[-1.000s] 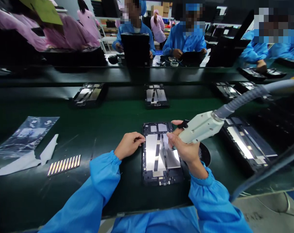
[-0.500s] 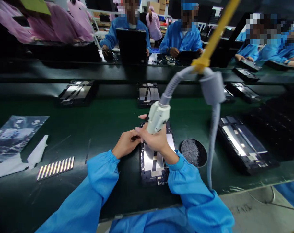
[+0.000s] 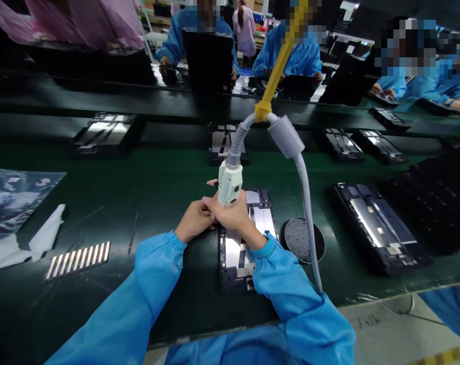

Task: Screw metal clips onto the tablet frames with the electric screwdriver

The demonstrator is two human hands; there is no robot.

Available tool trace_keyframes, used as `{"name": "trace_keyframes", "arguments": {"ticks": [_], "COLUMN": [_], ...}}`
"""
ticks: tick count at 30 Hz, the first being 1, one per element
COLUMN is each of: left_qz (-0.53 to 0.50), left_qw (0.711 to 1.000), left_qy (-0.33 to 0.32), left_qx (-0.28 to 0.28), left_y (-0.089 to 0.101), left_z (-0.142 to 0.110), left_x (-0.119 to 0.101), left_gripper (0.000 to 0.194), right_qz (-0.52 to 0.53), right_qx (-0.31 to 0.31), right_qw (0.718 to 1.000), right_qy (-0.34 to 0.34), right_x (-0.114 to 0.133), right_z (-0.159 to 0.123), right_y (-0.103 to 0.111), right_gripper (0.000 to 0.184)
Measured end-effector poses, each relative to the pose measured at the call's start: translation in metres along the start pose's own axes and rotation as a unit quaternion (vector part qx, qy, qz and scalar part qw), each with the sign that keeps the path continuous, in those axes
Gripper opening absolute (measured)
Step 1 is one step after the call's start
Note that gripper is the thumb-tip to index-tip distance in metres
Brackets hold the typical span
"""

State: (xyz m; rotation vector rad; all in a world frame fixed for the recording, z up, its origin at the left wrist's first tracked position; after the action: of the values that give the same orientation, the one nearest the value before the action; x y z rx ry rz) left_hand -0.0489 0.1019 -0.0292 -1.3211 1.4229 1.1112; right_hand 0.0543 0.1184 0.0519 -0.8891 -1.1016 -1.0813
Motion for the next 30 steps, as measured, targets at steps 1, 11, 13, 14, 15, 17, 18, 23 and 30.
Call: {"name": "trace_keyframes", "arguments": {"ticks": [1,11,13,14,15,17,18,23,30], "left_qz": [0.000,0.126,0.231,0.276,0.313,0.361,0.379,0.423,0.256], "left_qw": [1.000,0.989,0.965,0.950,0.936,0.918,0.911,0.892,0.950], "left_qy": [-0.001,-0.071,-0.083,-0.079,-0.071,-0.049,-0.037,-0.019,0.095], "left_qx": [0.000,-0.016,-0.091,-0.123,-0.143,-0.155,-0.159,-0.159,-0.153], "left_y": [-0.001,0.042,0.071,0.084,0.093,0.099,0.098,0.080,0.085], "left_z": [0.000,-0.019,-0.037,-0.047,-0.057,-0.074,-0.081,-0.093,-0.087], "left_x": [0.000,-0.037,-0.044,-0.044,-0.042,-0.032,-0.026,-0.006,0.002], "left_gripper": [0.017,0.015,0.018,0.018,0.018,0.023,0.028,0.041,0.046], "right_qz": [0.002,-0.055,-0.053,-0.051,-0.048,-0.036,-0.025,0.027,0.020], "right_qx": [0.002,0.034,0.021,0.014,0.007,-0.006,-0.011,-0.021,-0.108], "right_qw": [1.000,0.998,0.998,0.998,0.999,0.999,0.999,0.996,0.991], "right_qy": [-0.001,0.014,0.015,0.014,0.013,0.014,0.020,0.084,0.079], "right_x": [0.000,0.002,0.000,-0.002,-0.003,-0.001,0.002,0.042,0.055], "right_z": [0.000,-0.007,-0.007,-0.007,-0.007,-0.007,-0.007,-0.011,-0.042], "right_y": [-0.001,-0.009,-0.008,-0.008,-0.008,-0.008,-0.007,0.022,0.137], "right_gripper": [0.032,0.015,0.015,0.015,0.016,0.018,0.020,0.036,0.027]}}
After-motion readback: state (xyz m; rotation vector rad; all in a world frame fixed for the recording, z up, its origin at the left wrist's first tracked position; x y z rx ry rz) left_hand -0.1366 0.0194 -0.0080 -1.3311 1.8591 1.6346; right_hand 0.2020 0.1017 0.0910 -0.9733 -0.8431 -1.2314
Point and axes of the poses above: each hand's wrist, its own z-axis towards the middle knuckle, its own y-axis out of the back of the hand, x = y × z, the point moved 6 cm from there along z, towards the middle knuckle, and after that the axes turned 1 degree about -x, right-handed, at the moved point
